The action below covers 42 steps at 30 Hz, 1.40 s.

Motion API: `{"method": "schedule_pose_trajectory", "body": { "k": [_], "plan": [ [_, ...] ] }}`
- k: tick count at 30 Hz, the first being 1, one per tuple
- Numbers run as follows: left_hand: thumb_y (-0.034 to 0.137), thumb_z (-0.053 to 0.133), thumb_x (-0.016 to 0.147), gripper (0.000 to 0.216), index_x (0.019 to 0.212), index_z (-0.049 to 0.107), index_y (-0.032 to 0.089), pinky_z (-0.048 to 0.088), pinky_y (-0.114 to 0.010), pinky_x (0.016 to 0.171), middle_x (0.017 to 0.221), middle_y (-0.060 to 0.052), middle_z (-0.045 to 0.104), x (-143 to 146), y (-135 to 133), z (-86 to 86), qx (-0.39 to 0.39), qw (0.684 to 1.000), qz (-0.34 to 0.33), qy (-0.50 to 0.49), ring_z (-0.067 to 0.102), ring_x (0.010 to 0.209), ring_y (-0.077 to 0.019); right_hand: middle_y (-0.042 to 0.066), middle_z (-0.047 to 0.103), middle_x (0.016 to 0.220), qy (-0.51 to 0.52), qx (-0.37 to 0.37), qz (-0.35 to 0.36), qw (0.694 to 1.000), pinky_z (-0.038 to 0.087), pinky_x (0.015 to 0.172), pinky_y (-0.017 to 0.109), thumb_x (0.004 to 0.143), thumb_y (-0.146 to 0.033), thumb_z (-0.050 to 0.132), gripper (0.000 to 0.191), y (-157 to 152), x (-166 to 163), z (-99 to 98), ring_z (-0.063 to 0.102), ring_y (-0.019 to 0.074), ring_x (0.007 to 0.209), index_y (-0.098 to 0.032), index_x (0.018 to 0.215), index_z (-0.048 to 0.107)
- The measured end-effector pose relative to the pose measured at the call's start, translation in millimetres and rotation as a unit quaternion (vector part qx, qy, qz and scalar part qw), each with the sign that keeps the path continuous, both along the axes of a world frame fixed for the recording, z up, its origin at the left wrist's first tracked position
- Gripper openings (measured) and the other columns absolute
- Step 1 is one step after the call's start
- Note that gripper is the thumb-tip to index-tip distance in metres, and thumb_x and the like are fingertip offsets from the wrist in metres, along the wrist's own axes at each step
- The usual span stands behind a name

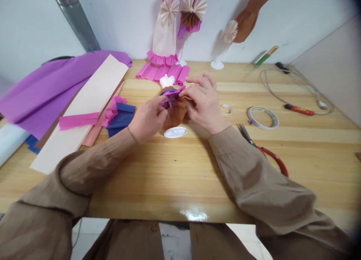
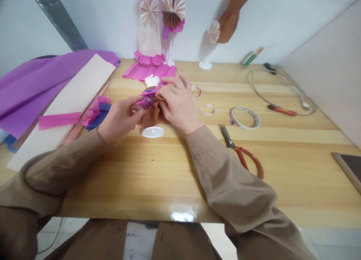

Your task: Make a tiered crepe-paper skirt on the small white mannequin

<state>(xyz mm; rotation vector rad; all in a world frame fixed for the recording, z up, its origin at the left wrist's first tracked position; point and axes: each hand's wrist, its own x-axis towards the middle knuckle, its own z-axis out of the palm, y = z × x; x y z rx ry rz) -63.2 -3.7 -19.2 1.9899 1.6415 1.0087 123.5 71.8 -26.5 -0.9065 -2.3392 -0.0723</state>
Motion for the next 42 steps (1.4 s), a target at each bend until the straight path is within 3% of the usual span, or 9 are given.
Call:
{"method": "schedule_pose_trajectory", "body": {
  "k": [4, 7, 11, 15, 20, 26, 32, 38, 42],
  "plan": [
    [0.010, 0.052, 0.083, 0.044, 0.124, 0.066, 0.016, 0.046, -0.025, 0.042, 0.054, 0.003, 0.064, -4, 4, 2.8, -0.117, 0.980, -0.015, -0.160, 0.051, 0.037, -0.0114, 0.005, 0.077, 0.097, 0.045, 0.034, 0.013, 0.998, 0.032, 0.115, 0.058, 0.098, -0.023, 0.046, 0.019, 4, 0, -5.0, 0.060, 0.0254, 0.123, -0.027, 0.090, 0.063],
    [0.007, 0.055, 0.079, 0.032, 0.108, 0.069, 0.012, 0.040, -0.021, 0.036, 0.054, 0.002, 0.062, -1, 0, 11.5, -0.184, 0.952, 0.028, -0.244, 0.055, 0.040, -0.0109, 0.005, 0.077, 0.096, 0.058, 0.041, 0.014, 0.997, 0.032, 0.115, 0.057, 0.098, -0.023, 0.046, 0.019, 5, -1, -7.5, 0.060, 0.0246, 0.122, -0.027, 0.088, 0.062],
    [0.000, 0.058, 0.073, 0.016, 0.085, 0.065, 0.009, 0.044, -0.018, 0.038, 0.062, 0.000, 0.062, 7, -7, 22.0, -0.226, 0.897, 0.083, -0.371, 0.060, 0.049, -0.0095, 0.006, 0.075, 0.098, 0.057, 0.021, 0.030, 0.998, 0.028, 0.116, 0.058, 0.097, -0.021, 0.046, 0.019, 5, 1, -8.1, 0.058, 0.0259, 0.126, -0.025, 0.090, 0.063],
    [0.001, 0.058, 0.072, 0.018, 0.086, 0.066, 0.009, 0.049, -0.020, 0.042, 0.060, -0.001, 0.063, 12, -11, 26.4, -0.280, 0.865, 0.082, -0.408, 0.063, 0.053, -0.0121, 0.006, 0.075, 0.100, 0.058, 0.007, 0.047, 0.997, 0.025, 0.118, 0.057, 0.095, -0.019, 0.048, 0.017, 2, 1, -7.3, 0.056, 0.0261, 0.127, -0.026, 0.090, 0.063],
    [0.009, 0.058, 0.074, 0.031, 0.103, 0.069, 0.010, 0.043, -0.019, 0.042, 0.067, 0.000, 0.065, 17, -15, 27.0, -0.276, 0.909, -0.028, -0.313, 0.058, 0.053, -0.0103, 0.005, 0.075, 0.100, 0.060, -0.014, 0.051, 0.997, 0.024, 0.118, 0.056, 0.096, -0.018, 0.050, 0.017, -1, 0, -4.8, 0.057, 0.0258, 0.125, -0.028, 0.089, 0.063],
    [0.019, 0.069, 0.071, 0.016, 0.085, 0.064, 0.014, 0.047, -0.026, 0.063, 0.073, 0.000, 0.063, 24, -7, 16.5, -0.096, 0.993, 0.020, -0.065, 0.059, 0.071, -0.0147, 0.005, 0.075, 0.099, 0.070, 0.008, 0.065, 0.995, 0.028, 0.115, 0.054, 0.092, -0.016, 0.052, 0.016, -1, -2, -7.9, 0.058, 0.0247, 0.122, -0.025, 0.093, 0.064],
    [0.024, 0.072, 0.076, 0.015, 0.083, 0.061, 0.016, 0.049, -0.030, 0.075, 0.079, -0.002, 0.068, 24, 0, 6.6, -0.008, 0.997, 0.049, 0.060, 0.062, 0.075, -0.0172, 0.003, 0.077, 0.096, 0.098, 0.022, 0.091, 0.991, 0.037, 0.109, 0.055, 0.078, -0.019, 0.055, 0.019, -1, 0, -6.4, 0.064, 0.0289, 0.117, -0.025, 0.090, 0.068],
    [0.023, 0.062, 0.086, 0.011, 0.092, 0.066, 0.014, 0.049, -0.032, 0.072, 0.075, -0.004, 0.069, 24, 0, -2.0, 0.012, 0.992, 0.055, 0.109, 0.064, 0.069, -0.0188, 0.004, 0.077, 0.103, 0.172, -0.090, 0.157, 0.968, 0.045, 0.104, 0.054, 0.092, -0.045, 0.050, 0.029, 0, 8, -1.0, 0.062, 0.0306, 0.122, -0.028, 0.096, 0.074],
    [0.019, 0.061, 0.085, 0.011, 0.092, 0.068, 0.014, 0.050, -0.031, 0.070, 0.079, -0.006, 0.071, 20, 6, -9.8, 0.051, 0.987, 0.065, 0.134, 0.066, 0.073, -0.0208, 0.006, 0.077, 0.106, 0.264, -0.129, 0.185, 0.938, 0.051, 0.100, 0.049, 0.097, -0.049, 0.050, 0.034, -1, 4, 1.3, 0.069, 0.0270, 0.109, -0.026, 0.097, 0.075]
  ]
}}
